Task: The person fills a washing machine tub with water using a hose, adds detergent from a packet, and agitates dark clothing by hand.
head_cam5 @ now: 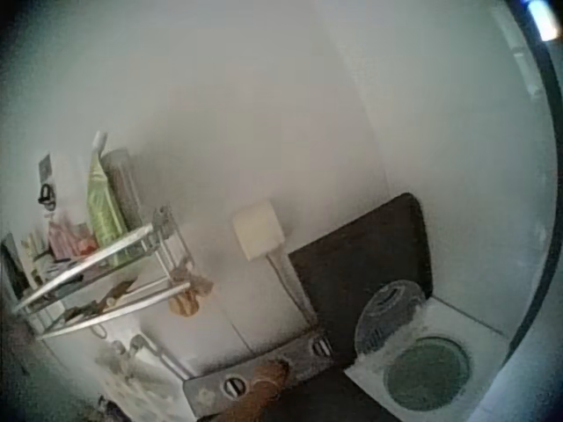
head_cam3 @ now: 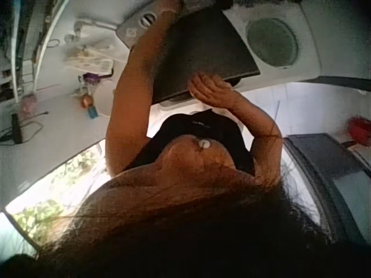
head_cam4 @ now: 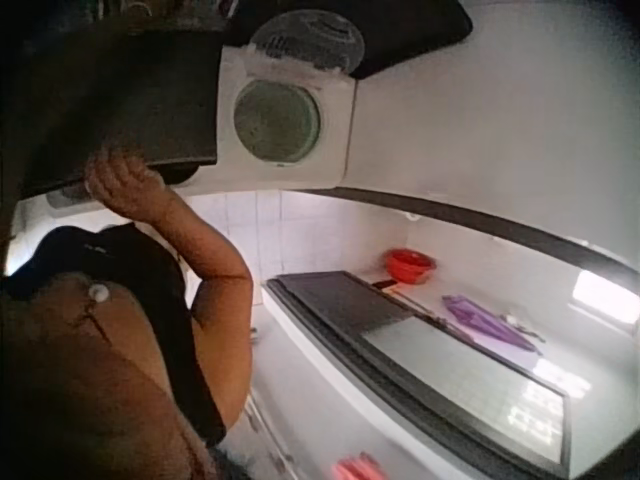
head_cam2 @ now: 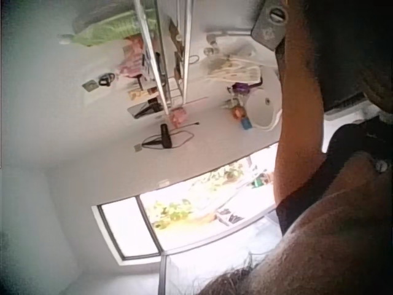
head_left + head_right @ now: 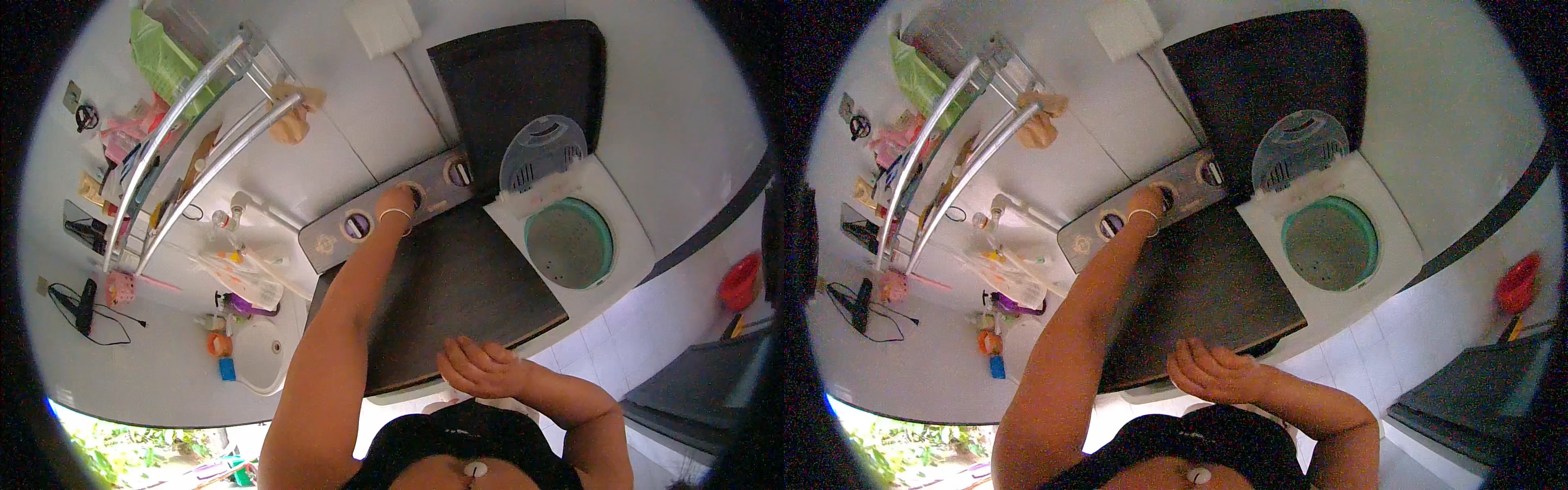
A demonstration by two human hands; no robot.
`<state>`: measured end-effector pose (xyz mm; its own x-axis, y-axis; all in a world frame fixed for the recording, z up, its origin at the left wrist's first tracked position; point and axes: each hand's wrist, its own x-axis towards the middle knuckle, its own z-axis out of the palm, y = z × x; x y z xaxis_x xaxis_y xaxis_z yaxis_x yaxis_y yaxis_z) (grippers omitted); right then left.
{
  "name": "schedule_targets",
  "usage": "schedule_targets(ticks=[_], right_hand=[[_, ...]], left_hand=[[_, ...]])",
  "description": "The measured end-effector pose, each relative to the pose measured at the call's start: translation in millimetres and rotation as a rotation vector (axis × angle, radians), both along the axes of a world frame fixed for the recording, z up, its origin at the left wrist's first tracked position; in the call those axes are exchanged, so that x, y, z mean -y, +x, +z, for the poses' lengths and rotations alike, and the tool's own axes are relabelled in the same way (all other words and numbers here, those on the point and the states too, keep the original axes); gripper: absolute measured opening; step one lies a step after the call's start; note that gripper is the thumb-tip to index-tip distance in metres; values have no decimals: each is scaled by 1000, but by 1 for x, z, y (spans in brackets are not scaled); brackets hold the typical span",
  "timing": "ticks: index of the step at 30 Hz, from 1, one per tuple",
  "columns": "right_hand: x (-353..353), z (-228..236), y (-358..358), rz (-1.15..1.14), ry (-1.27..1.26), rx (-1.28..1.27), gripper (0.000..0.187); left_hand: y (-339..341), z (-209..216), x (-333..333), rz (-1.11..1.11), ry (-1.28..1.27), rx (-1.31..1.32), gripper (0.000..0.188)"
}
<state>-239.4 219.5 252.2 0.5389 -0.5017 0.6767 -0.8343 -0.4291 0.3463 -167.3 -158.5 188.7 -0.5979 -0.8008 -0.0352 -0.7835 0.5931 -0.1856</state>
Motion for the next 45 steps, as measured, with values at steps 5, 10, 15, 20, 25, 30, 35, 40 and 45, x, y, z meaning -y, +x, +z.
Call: schedule_targets(ticks=[5,10,15,20,25,30,35,40,45], right_hand=[[14,20,-1,19,3,20,28],[62,67,-7,25,21,97,32],[141,129,-2,-20,139,257,41],[223,153,-2,-181,-29,294,45],[274,153,0,-303,-6,252,48],[301,159,6,-462,52,231,63],[311,160,12,-465,51,266,64],[333,143,-3,-479,-127,211,57],[306,168,25,-501,340,344,61]], left_hand=[[25,117,-59,188,666,-410,37],[131,196,-68,-179,120,-832,26],[275,268,-69,170,-105,-1190,19],[347,256,-49,369,-94,-1177,21],[362,224,-38,238,293,-1363,43],[350,217,-21,29,599,-1365,54],[356,213,0,-160,515,-1180,59],[349,203,33,-183,491,-1062,83],[361,216,20,-185,270,-885,65]])
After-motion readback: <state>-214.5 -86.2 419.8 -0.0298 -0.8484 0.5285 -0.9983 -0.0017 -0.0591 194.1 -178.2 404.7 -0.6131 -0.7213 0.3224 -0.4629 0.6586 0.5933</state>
